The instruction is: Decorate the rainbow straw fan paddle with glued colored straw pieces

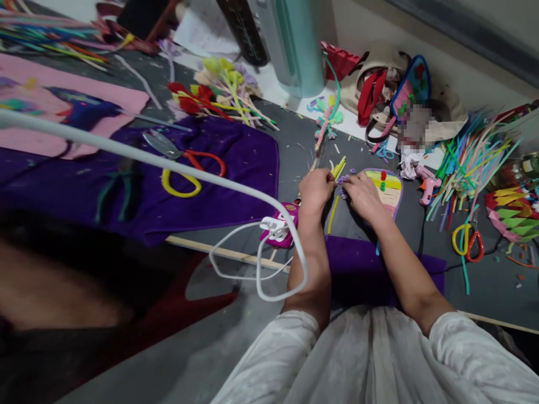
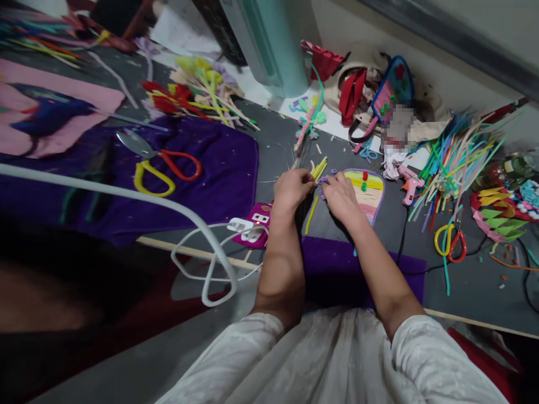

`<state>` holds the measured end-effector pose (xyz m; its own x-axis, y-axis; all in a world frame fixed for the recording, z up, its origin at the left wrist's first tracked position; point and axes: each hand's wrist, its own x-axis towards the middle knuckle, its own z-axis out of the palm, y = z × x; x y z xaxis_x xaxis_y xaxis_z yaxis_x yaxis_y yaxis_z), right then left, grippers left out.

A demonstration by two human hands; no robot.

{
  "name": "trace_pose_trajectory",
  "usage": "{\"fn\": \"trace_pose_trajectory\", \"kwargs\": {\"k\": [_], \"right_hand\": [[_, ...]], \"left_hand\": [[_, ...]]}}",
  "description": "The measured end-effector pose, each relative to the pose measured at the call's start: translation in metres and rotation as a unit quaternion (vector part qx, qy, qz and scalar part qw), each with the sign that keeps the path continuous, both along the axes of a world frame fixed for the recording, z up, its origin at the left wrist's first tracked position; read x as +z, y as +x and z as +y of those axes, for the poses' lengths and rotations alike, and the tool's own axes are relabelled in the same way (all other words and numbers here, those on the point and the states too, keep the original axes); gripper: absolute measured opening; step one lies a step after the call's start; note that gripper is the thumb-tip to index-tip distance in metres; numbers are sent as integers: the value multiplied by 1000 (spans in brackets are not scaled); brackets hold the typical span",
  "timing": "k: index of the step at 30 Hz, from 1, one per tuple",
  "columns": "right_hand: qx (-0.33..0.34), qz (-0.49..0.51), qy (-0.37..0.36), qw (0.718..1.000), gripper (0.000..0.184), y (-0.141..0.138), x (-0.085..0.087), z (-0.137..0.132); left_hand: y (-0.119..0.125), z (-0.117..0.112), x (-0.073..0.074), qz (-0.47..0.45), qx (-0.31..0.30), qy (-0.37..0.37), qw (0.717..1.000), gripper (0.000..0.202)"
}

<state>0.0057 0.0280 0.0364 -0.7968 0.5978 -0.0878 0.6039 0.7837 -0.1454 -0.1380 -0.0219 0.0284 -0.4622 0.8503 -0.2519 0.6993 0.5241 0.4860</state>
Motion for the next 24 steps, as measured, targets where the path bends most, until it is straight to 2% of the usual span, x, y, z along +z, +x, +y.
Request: {"fn": "trace_pose_trajectory", "kwargs": {"k": [2, 5, 10, 14, 16, 19, 22, 24], "right_hand": [[-27, 18, 6, 999, 34, 8, 4, -2], [-109, 102, 19, 989, 33, 31, 11, -7], [-210, 242, -24, 947, 25, 61, 9, -22], [-303, 274, 5, 913, 34, 67, 2, -24], [-285, 277, 13, 918, 34, 67, 2, -26], [-183, 272, 6, 945, 21, 60, 6, -35], [-46, 209, -22, 977, 39, 45, 8, -51], [35, 142, -44, 988, 40, 34, 6, -61]], "left_hand": [[0, 0, 2, -3, 32, 21, 999, 20], [0, 0, 2, 1, 115, 108, 988, 28], [-4, 1, -6, -13, 190, 249, 950, 24], [-3, 7, -12, -64, 242, 311, 917, 16], [0, 10, -12, -72, 272, 359, 890, 22], [4, 12, -11, -62, 296, 438, 847, 40], [7, 12, -10, -42, 299, 494, 815, 53], [7, 12, -11, -29, 303, 507, 807, 52]]}}
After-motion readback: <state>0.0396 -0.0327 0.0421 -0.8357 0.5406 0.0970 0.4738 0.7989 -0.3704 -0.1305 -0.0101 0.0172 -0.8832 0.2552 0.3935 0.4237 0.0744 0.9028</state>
